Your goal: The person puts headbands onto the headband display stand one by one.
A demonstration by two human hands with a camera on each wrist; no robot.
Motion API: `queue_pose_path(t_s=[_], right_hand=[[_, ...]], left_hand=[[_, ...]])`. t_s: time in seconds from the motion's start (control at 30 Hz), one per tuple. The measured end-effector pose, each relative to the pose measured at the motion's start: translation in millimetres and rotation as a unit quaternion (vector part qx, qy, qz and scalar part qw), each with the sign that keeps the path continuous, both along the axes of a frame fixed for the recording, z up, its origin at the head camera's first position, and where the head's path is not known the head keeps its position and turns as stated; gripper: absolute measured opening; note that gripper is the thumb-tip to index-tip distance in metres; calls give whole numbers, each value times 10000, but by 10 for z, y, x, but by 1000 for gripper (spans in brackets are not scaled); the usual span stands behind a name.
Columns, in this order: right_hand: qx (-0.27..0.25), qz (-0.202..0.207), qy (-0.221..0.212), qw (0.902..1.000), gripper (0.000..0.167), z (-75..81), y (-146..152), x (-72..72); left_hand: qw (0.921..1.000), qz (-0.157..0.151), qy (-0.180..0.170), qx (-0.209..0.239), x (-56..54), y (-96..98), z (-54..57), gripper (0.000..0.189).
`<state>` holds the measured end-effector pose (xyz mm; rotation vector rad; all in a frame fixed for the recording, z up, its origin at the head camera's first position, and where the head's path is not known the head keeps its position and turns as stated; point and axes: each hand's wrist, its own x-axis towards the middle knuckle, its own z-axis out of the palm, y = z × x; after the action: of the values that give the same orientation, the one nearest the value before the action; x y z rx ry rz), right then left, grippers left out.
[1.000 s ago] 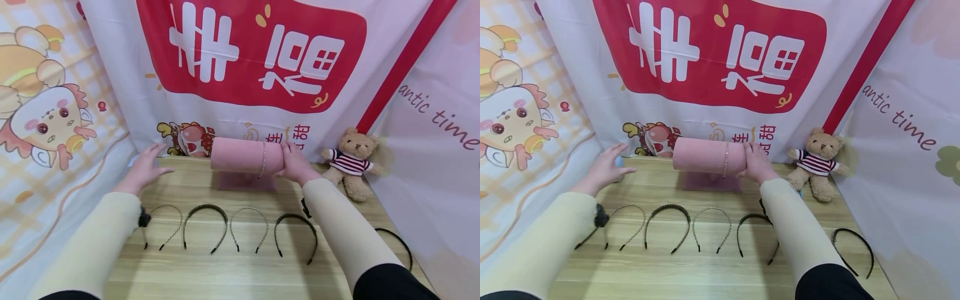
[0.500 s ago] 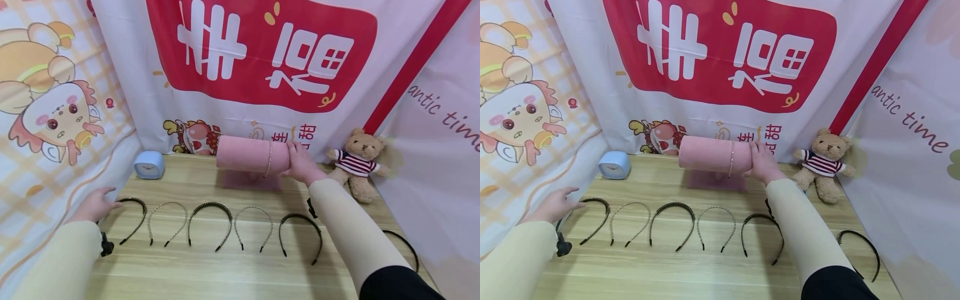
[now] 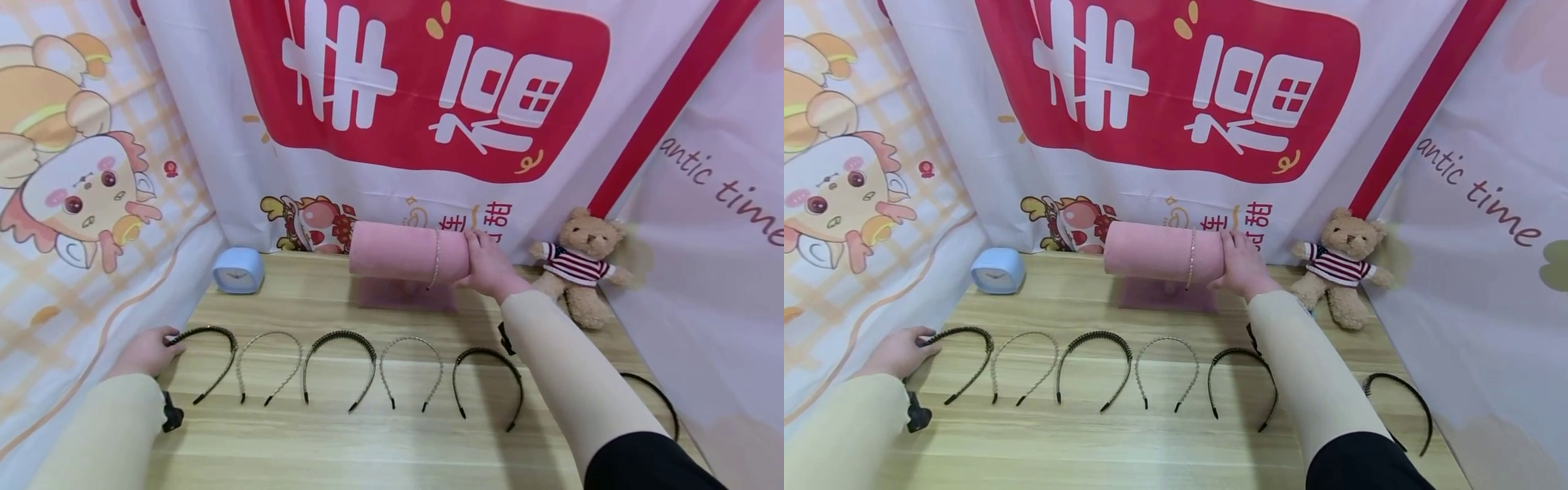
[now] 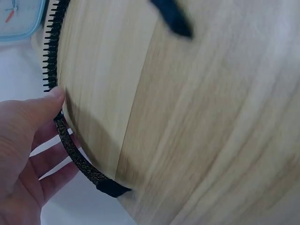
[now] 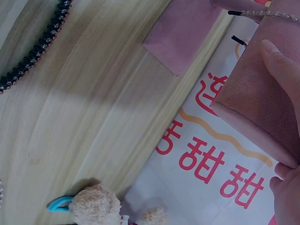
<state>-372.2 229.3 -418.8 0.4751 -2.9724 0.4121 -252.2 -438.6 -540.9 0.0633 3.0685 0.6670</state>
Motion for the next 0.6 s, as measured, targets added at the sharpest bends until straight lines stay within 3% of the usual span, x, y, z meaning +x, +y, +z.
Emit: queue_pose_path(t_s=[0.3,0.43,0.6], right_hand=[[16,19,43,10000,121,7,-23,3],[30,31,77,10000,121,4,-13,1],[38,45,101,9999,121,-10,-3,-2]], left_hand=[[9995,191,-219,-85,-26,-80,-19,29],[9994,297,-189,15,-4,-36,115,28],[9994,271,220,28,-37,39,257,21]])
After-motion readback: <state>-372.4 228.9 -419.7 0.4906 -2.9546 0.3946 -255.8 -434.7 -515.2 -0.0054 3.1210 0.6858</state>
